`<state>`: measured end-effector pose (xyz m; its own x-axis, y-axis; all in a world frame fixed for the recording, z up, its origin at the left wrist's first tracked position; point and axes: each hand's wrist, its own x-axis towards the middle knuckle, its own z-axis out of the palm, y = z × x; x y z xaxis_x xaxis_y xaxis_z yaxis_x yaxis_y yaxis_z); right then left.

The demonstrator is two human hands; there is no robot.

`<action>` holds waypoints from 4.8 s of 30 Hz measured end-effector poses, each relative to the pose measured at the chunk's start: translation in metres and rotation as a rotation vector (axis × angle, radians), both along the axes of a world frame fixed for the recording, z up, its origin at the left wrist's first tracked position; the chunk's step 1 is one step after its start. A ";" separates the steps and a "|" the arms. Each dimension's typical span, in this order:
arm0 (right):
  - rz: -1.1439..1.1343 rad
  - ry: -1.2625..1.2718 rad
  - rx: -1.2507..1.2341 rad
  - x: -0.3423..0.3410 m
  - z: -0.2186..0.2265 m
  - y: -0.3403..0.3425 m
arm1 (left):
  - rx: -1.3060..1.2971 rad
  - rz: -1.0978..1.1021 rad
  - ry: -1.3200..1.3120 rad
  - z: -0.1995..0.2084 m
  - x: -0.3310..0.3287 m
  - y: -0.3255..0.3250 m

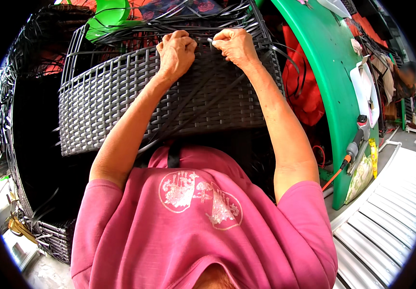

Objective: The person weaves black synthetic strips through the frame of a chair by hand. The person feeds individual strips through the existing weave, pulls them tight, and presses the weave flat with their hands.

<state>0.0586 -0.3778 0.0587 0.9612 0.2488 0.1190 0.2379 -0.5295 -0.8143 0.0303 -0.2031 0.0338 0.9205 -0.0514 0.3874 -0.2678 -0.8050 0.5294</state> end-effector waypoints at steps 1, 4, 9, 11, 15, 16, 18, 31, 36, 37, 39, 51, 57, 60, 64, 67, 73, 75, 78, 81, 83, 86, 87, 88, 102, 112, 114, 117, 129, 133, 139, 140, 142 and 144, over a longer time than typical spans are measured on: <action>-0.012 -0.081 -0.123 0.003 -0.003 -0.001 | 0.138 0.021 -0.025 -0.002 -0.003 -0.001; 0.058 -0.240 -0.453 0.017 -0.009 0.009 | 0.293 -0.049 0.070 -0.010 -0.003 0.001; -0.008 -0.011 -0.478 0.028 -0.013 0.030 | 0.355 -0.024 0.226 -0.012 0.008 -0.007; 0.108 0.134 -0.330 0.029 -0.012 0.017 | 0.192 0.041 0.202 -0.013 0.010 -0.008; -0.032 0.131 0.012 0.007 -0.010 0.012 | -0.196 0.196 0.163 -0.008 0.015 -0.007; -0.059 0.144 0.126 0.002 -0.008 0.012 | -0.388 0.156 0.191 -0.006 0.017 -0.001; 0.037 0.019 0.205 0.000 -0.011 0.012 | -0.674 0.022 0.147 0.009 0.016 0.002; 0.128 -0.170 -0.286 0.001 0.005 0.053 | 0.178 0.042 -0.005 -0.014 -0.012 0.048; 0.093 -0.101 -0.424 0.019 -0.011 0.073 | 0.356 0.070 0.137 -0.015 -0.006 0.038; 0.117 -0.052 -0.383 0.022 -0.018 0.069 | 0.355 0.103 0.172 -0.015 -0.004 0.035; 0.178 0.041 -0.302 0.021 -0.012 0.065 | 0.235 0.165 0.132 -0.021 0.000 0.037; 0.050 -0.146 0.074 0.005 -0.018 0.071 | -0.841 0.031 0.214 0.018 -0.002 0.057; 0.271 0.319 0.434 -0.009 -0.004 0.089 | -0.769 -0.054 0.175 0.036 -0.019 0.078; 0.144 0.089 0.182 -0.010 -0.005 0.095 | -0.321 0.093 0.081 0.020 -0.025 0.088; 0.104 -0.176 -0.370 -0.011 0.003 0.111 | 0.165 0.166 0.154 -0.002 -0.028 0.089; 0.139 -0.136 -0.520 -0.013 0.013 0.123 | 0.320 0.125 0.165 -0.016 -0.023 0.090; 0.131 -0.036 -0.316 0.015 -0.025 0.113 | 0.118 0.198 0.218 -0.008 -0.015 0.078; 0.147 0.044 -0.154 0.008 -0.018 0.109 | -0.092 0.189 0.259 -0.002 -0.013 0.087; 0.069 -0.026 0.201 0.003 -0.020 0.108 | -0.169 0.217 0.193 -0.002 -0.009 0.090; 0.083 -0.045 0.290 -0.003 -0.013 0.108 | -0.384 0.182 0.123 0.015 -0.004 0.103; 0.190 0.016 0.382 -0.008 -0.007 0.115 | -0.323 0.127 0.065 0.026 -0.009 0.102; 0.276 0.230 0.389 -0.012 -0.002 0.127 | -0.349 0.076 0.081 0.037 -0.023 0.102; 0.293 0.266 0.377 -0.012 -0.005 0.130 | -0.407 0.090 0.058 0.032 -0.025 0.104; 0.265 0.260 0.359 -0.011 -0.006 0.132 | -0.466 0.104 0.035 0.023 -0.027 0.109; 0.162 0.123 -0.200 0.010 -0.019 0.173 | 0.326 0.292 0.241 -0.014 -0.031 0.130; 0.137 0.045 0.219 -0.011 -0.023 0.160 | -0.278 0.447 0.385 0.009 -0.018 0.129; 0.136 -0.019 0.188 -0.008 -0.028 0.159 | -0.280 0.513 0.363 0.025 -0.021 0.118; 0.070 -0.050 0.284 -0.009 -0.028 0.167 | -0.858 0.562 0.264 0.006 -0.005 0.147; 0.229 -0.161 -0.204 -0.012 0.004 0.199 | 0.011 0.229 -0.012 0.003 -0.047 0.185; 0.193 -0.111 -0.451 -0.003 -0.004 0.211 | 0.216 0.181 0.113 -0.013 -0.045 0.183; 0.278 0.114 -0.187 0.007 -0.018 0.215 | 0.165 0.291 0.180 -0.023 -0.034 0.182; 0.265 0.142 -0.132 0.004 -0.017 0.212 | 0.053 0.297 0.195 -0.016 -0.033 0.182; 0.259 0.131 0.027 0.002 -0.022 0.205 | -0.111 0.394 0.143 -0.006 -0.033 0.174; 0.165 -0.104 0.114 -0.007 -0.020 0.207 | -0.642 0.354 0.200 0.000 -0.032 0.185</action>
<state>0.0519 -0.1712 0.0390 0.8897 0.3811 0.2515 0.3995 -0.3828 -0.8330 -0.0018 -0.0183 0.0338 0.8961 0.4390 0.0652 0.0997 -0.3423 0.9343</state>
